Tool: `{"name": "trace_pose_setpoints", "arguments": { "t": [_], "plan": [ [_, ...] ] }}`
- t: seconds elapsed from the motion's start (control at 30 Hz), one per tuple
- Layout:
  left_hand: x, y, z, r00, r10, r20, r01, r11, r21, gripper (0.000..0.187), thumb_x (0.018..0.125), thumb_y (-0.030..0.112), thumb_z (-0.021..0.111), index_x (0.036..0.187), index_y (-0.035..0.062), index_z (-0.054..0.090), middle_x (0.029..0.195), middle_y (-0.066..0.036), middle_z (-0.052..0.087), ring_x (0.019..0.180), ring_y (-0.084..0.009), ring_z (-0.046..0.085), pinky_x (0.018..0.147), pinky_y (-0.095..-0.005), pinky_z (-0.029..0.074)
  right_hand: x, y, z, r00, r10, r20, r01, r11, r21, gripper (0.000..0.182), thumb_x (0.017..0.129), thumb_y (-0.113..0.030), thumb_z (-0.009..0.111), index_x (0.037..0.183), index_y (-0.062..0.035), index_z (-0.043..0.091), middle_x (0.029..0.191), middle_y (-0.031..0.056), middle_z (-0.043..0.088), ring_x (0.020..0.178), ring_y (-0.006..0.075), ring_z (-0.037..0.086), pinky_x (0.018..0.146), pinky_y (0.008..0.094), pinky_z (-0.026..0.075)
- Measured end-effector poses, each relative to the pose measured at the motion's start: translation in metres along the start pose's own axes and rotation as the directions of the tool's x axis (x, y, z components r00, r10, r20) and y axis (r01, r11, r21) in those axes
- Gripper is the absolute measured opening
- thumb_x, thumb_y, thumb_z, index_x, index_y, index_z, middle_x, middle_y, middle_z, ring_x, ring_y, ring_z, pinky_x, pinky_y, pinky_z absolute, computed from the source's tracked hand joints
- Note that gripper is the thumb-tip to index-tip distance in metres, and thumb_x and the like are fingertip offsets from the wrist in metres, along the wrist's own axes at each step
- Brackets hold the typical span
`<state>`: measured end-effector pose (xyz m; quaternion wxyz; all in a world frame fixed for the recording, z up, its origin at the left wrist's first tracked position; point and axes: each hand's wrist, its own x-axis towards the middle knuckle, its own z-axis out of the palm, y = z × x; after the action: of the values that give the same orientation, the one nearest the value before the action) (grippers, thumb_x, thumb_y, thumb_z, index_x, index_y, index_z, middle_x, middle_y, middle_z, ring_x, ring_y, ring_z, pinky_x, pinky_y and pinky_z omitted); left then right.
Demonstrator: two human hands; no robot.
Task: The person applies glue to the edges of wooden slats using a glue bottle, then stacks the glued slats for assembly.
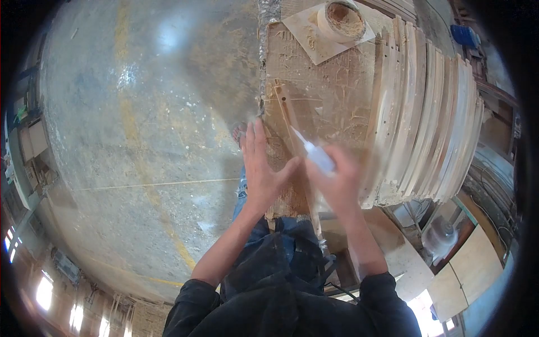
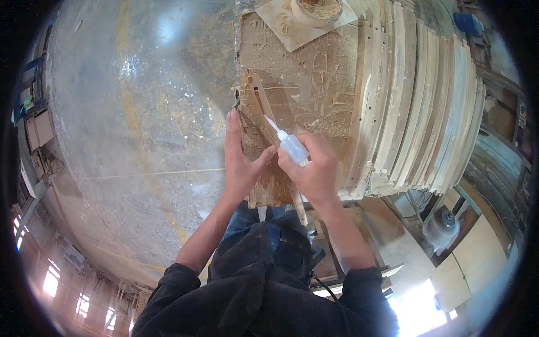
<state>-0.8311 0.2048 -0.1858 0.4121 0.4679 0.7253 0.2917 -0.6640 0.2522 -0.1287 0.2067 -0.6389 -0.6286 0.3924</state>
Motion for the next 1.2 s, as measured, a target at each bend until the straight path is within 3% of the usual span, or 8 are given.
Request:
{"name": "trace_pose_setpoints", "arguments": {
  "t": [0.13,0.43,0.53,0.73,0.83,1.2],
  "plan": [
    [0.000,0.004,-0.002,1.000,-0.005,0.011,0.005,0.999,0.044,0.113,0.081,0.025,0.088,0.165,0.0020,0.017,0.170,-0.025,0.023,0.158,-0.0389,0.023,0.127,-0.0487,0.023,-0.007,0.002,-0.004,1.000,0.002,0.014,-0.002,1.000,-0.007,0.028,0.077,-0.017,0.084,0.097,-0.0028,0.071,0.089,0.0131,0.070,0.083,0.0291,0.069,0.073,0.0399,0.054],
    [-0.001,-0.001,-0.001,0.999,0.035,0.000,-0.035,0.997,0.064,0.115,0.079,0.028,0.089,0.165,0.0011,0.018,0.169,-0.025,0.024,0.157,-0.0401,0.024,0.127,-0.0490,0.023,-0.027,0.006,-0.014,0.995,0.080,0.058,-0.078,0.996,-0.045,0.028,0.078,-0.017,0.085,0.097,-0.0024,0.071,0.091,0.0122,0.070,0.081,0.0261,0.068,0.072,0.0374,0.053],
    [-0.004,0.002,-0.004,0.999,-0.009,0.039,0.006,0.998,0.070,0.116,0.079,0.029,0.090,0.165,0.0010,0.017,0.170,-0.025,0.023,0.157,-0.0401,0.024,0.127,-0.0491,0.023,-0.027,0.003,-0.022,0.980,0.177,0.095,-0.182,0.982,0.047,0.029,0.079,-0.017,0.084,0.100,-0.0017,0.071,0.092,0.0116,0.070,0.081,0.0239,0.067,0.073,0.0358,0.053],
    [-0.008,0.004,-0.006,0.998,-0.012,0.063,0.008,0.998,0.063,0.119,0.078,0.027,0.091,0.166,0.0009,0.015,0.171,-0.024,0.020,0.156,-0.0399,0.024,0.126,-0.0492,0.025,0.023,-0.006,-0.006,0.998,0.018,-0.053,-0.010,0.987,0.159,0.030,0.082,-0.019,0.083,0.103,-0.0014,0.072,0.093,0.0112,0.071,0.081,0.0227,0.067,0.074,0.0352,0.053],
    [-0.008,0.000,-0.004,0.998,-0.027,0.065,0.027,1.000,0.001,0.121,0.076,0.032,0.090,0.166,0.0034,0.015,0.169,-0.026,0.023,0.158,-0.0422,0.019,0.124,-0.0613,0.018,0.045,-0.010,0.008,0.994,-0.034,-0.101,0.046,0.992,0.118,0.029,0.081,-0.019,0.083,0.102,-0.0015,0.073,0.092,0.0116,0.071,0.081,0.0231,0.068,0.074,0.0354,0.053],
    [-0.008,0.000,-0.004,0.998,-0.029,0.061,0.029,1.000,0.001,0.122,0.076,0.031,0.091,0.167,0.0072,0.013,0.170,-0.026,0.020,0.158,-0.0416,0.020,0.123,-0.0644,0.017,0.053,-0.018,0.016,0.997,-0.039,-0.066,0.043,0.997,0.064,0.027,0.079,-0.018,0.083,0.097,-0.0017,0.071,0.088,0.0121,0.071,0.077,0.0262,0.069,0.070,0.0376,0.053]
  ]
}}
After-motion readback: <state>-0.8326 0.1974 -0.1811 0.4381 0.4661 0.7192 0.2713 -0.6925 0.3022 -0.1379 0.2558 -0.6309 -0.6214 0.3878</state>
